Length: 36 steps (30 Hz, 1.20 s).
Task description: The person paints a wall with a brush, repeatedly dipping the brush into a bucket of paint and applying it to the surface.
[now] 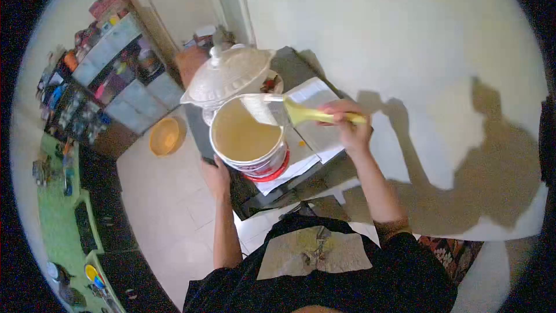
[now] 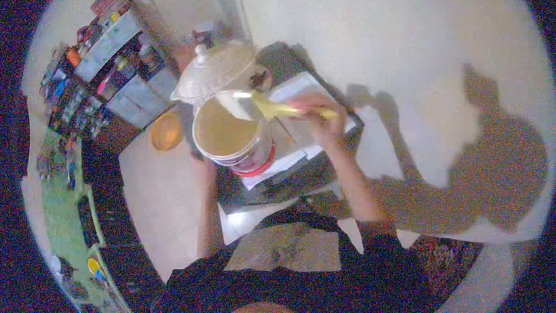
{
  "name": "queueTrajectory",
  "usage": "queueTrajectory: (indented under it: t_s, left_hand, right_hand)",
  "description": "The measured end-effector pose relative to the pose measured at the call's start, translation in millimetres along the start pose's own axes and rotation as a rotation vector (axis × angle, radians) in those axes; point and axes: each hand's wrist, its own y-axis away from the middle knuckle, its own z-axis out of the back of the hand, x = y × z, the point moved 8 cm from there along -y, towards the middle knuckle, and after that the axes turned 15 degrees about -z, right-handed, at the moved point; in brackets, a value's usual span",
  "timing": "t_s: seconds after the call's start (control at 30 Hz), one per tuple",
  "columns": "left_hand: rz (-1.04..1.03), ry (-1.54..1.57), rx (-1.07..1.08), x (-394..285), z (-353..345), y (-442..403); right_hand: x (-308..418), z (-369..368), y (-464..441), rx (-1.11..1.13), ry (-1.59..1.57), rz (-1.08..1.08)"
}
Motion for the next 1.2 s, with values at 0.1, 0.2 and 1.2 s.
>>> queueTrajectory:
  t_s: [0.1,0.2,1.2]
  left_hand:
    - [0.177,-0.124,0.071,-21.9,10.9,4.1]
    - [0.061,-0.084,0.048,-7.3,8.5,-1.2]
    - [-0.146,0.174,0.022,-16.3,-11.3,-6.9]
  right_hand:
    - [-30.7,-0.6,0.7,-0.088,-0.188,-0.248]
    - [-56.5,3.4,11.8,-0.246,-0.399,-0.464]
    - [-54.3,186.6,115.8,-0.784,-0.920,-0.191]
